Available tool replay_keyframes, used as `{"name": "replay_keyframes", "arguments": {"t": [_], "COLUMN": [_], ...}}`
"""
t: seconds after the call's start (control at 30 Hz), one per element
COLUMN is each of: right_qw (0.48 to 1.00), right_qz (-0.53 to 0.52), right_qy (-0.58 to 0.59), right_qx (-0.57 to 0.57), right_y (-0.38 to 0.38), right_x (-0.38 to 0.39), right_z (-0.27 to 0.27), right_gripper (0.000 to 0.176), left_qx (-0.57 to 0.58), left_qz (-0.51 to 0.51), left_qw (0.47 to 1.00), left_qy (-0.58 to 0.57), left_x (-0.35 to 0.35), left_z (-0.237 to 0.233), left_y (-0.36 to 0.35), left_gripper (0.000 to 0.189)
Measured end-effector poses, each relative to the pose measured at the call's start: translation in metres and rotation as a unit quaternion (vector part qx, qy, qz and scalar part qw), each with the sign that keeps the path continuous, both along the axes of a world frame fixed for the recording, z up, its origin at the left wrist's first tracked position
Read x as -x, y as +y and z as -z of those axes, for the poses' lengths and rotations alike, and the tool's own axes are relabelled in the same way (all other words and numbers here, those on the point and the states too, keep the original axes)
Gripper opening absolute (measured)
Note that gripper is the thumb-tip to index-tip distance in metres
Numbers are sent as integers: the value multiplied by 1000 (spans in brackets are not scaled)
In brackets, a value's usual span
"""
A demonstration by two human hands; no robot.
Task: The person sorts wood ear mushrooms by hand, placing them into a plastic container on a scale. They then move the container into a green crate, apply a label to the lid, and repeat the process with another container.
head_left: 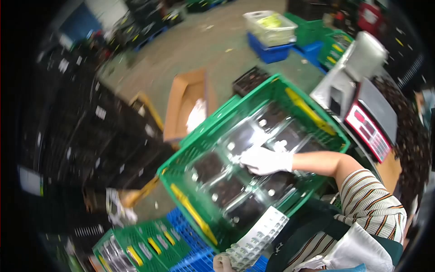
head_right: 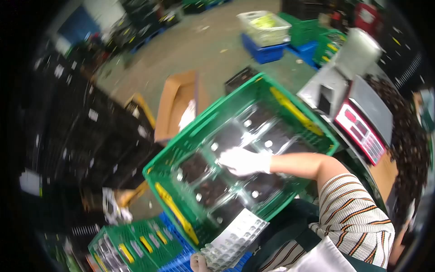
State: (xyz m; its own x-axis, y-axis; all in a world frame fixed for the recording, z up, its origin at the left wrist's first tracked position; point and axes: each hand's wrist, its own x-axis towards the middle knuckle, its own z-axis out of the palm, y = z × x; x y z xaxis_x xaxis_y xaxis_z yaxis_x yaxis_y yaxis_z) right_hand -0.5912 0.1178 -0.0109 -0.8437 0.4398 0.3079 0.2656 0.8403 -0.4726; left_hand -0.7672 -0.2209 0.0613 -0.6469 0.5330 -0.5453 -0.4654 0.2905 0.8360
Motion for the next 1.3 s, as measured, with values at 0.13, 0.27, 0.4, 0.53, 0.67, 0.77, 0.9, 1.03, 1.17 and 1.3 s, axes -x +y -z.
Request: {"name": "replay_keyframes", "arguments": {"t": [0.13, 0.27, 0.4, 0.53, 0.67, 0.77, 0.9, 1.03, 1.17, 1.3], "right_qw": [981, 926, 856, 806, 753, 724, 705, 671, 656, 629], "right_qz": [159, 355, 507, 585, 655, 686, 703, 735, 750, 772], "right_qy": [40, 44, 64, 59, 61, 58, 77, 83, 69, 62], "right_qx": [108, 123, 79, 66, 23, 38, 55, 52, 48, 61], "right_y": [-42, -109, -181, -232, -282, -312, -334, -346, -348, -333], "right_x": [-160, -296, -395, -477, -548, -579, -603, -611, -613, -606], "right_z": [-35, -59, -76, -98, -80, -77, -65, -62, -59, -65], "right_gripper": [14, 18, 15, 13, 12, 12, 10, 9, 9, 9], "left_qx": [197, -80, -320, -313, -291, -271, -190, -81, 26, 114], "left_qz": [136, 244, 463, 429, 394, 373, 333, 502, 662, 719], "left_qw": [971, 963, 814, 816, 864, 882, 915, 823, 696, 592], "left_qy": [7, -82, 140, -229, -115, -96, 126, 251, 276, 345], "left_x": [-6, -38, -148, -250, -350, -401, -444, -468, -481, -467], "left_z": [-29, -20, -39, 15, 45, 72, 105, 96, 80, 74], "left_y": [91, 151, 251, 387, 472, 519, 544, 543, 554, 594], "left_gripper": [36, 49, 39, 39, 37, 35, 25, 16, 16, 31]}}
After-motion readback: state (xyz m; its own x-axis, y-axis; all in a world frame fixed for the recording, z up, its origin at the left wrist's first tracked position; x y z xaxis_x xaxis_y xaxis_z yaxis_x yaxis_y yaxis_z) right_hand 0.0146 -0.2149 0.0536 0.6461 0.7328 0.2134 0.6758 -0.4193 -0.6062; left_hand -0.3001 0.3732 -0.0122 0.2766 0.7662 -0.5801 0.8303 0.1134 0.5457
